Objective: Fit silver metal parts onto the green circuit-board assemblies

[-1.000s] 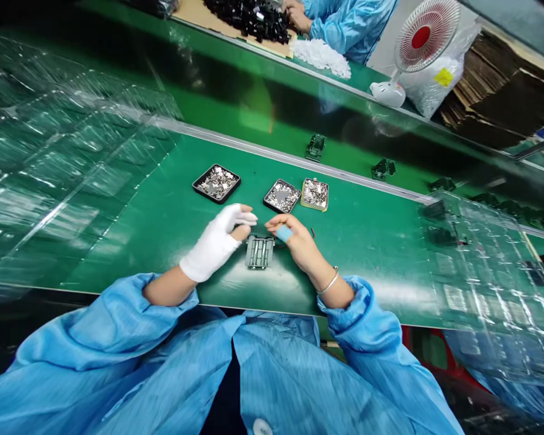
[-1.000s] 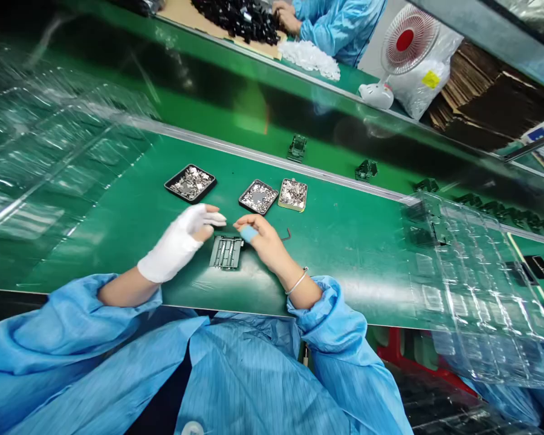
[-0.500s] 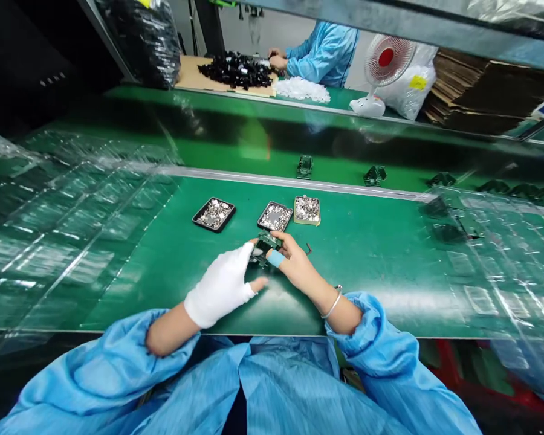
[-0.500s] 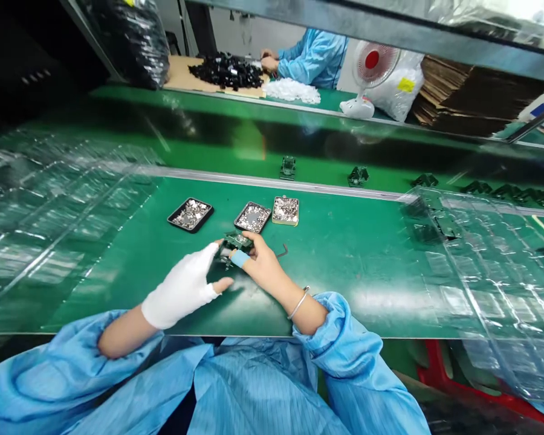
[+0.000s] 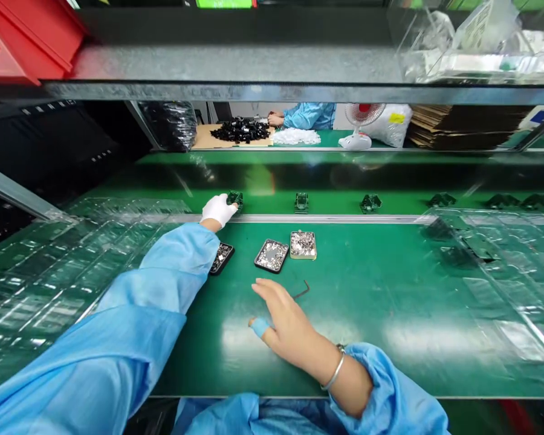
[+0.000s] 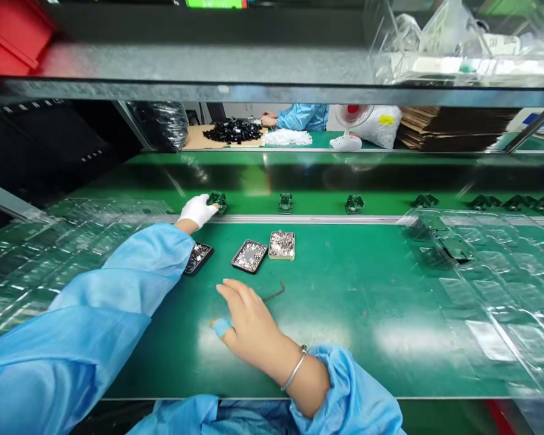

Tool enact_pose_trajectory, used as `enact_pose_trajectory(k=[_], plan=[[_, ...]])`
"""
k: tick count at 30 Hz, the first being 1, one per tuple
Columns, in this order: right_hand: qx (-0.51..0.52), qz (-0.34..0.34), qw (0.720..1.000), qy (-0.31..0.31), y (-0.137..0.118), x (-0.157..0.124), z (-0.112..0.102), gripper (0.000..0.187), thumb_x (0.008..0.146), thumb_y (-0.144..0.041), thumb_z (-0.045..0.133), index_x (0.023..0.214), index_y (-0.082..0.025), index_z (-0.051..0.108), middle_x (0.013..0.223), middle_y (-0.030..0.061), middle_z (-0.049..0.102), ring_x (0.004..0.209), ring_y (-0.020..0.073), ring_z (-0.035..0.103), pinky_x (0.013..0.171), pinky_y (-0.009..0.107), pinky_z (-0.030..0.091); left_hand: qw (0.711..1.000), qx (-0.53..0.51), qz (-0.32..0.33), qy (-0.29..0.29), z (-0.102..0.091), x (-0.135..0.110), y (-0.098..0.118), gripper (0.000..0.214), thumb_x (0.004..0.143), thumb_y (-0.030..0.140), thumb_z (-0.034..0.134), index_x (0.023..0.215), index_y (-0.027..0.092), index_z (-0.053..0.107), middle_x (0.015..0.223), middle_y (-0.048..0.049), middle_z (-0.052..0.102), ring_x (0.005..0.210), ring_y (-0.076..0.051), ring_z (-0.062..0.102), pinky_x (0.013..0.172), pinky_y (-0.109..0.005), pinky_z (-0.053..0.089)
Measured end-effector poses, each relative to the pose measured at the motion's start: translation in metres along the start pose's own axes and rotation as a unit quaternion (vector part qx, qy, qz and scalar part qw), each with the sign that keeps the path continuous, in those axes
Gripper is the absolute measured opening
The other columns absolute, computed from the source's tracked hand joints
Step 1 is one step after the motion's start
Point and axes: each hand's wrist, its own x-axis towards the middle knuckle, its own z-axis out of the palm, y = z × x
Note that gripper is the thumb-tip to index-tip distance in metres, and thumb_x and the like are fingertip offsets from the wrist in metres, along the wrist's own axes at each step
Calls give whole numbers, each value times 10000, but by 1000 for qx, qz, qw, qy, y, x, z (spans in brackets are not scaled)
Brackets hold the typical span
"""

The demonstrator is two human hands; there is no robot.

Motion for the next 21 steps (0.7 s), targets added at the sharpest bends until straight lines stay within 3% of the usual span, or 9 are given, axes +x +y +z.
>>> enact_pose_trajectory(k=[7, 9, 12, 14, 17, 19, 21], plan=[[-23, 22, 999, -39, 7, -1, 0, 590, 816, -144, 539, 1395, -181, 430, 1425, 158, 477, 1334, 271, 465, 1106, 466, 435, 998, 2, -56, -24, 17, 25, -6, 686, 808, 529, 563, 1259, 15, 504, 1195, -296, 601, 1083, -354, 601, 847, -402, 449], [-23, 22, 998, -51, 7, -1, 0, 567, 821, -143, 533, 1381, -175, 450, 1412, 160, 492, 1321, 273, 481, 1099, 470, 444, 999, -2, -52, -14, 10, 27, -10, 760, 801, 548, 567, 1300, -14, 458, 1230, -312, 578, 1109, -355, 591, 870, -398, 443], [-25, 27, 997, -61, 8, -2, -2, 524, 841, -152, 516, 1361, -196, 471, 1387, 152, 516, 1291, 269, 514, 1083, 478, 460, 1000, -4, -8, 11, -18, 24, -30, 718, 800, 523, 574, 1341, 64, 466, 1337, -224, 548, 1207, -307, 542, 958, -345, 414], [-29, 27, 997, -65, 9, -2, -3, 518, 846, -145, 500, 1358, -211, 468, 1380, 151, 522, 1267, 269, 536, 1060, 488, 481, 999, 6, 16, 28, -46, 17, -56, 620, 793, 482, 588, 1310, 146, 524, 1368, -148, 549, 1241, -280, 517, 1005, -322, 389], [-31, 13, 997, -64, 12, -2, -5, 513, 846, -142, 499, 1352, -227, 467, 1369, 149, 532, 1226, 272, 569, 1025, 494, 511, 998, 36, 13, 48, -88, -9, -113, 427, 774, 415, 610, 1137, 192, 642, 1267, -122, 622, 1202, -316, 539, 1028, -398, 376], [-34, 2, 997, -65, 14, -2, -5, 498, 849, -150, 506, 1338, -240, 478, 1348, 140, 549, 1191, 269, 594, 1009, 488, 525, 997, 53, -3, 62, -111, -34, -159, 288, 764, 398, 621, 910, 158, 686, 1065, -135, 687, 1126, -337, 576, 1027, -462, 363], [-41, -6, 997, -64, 18, -1, -4, 477, 854, -158, 504, 1322, -249, 485, 1318, 134, 568, 1143, 262, 622, 980, 475, 545, 995, 56, -9, 85, -127, -63, -206, 337, 790, 441, 591, 667, 129, 627, 784, -100, 669, 1008, -298, 614, 1026, -496, 353]])
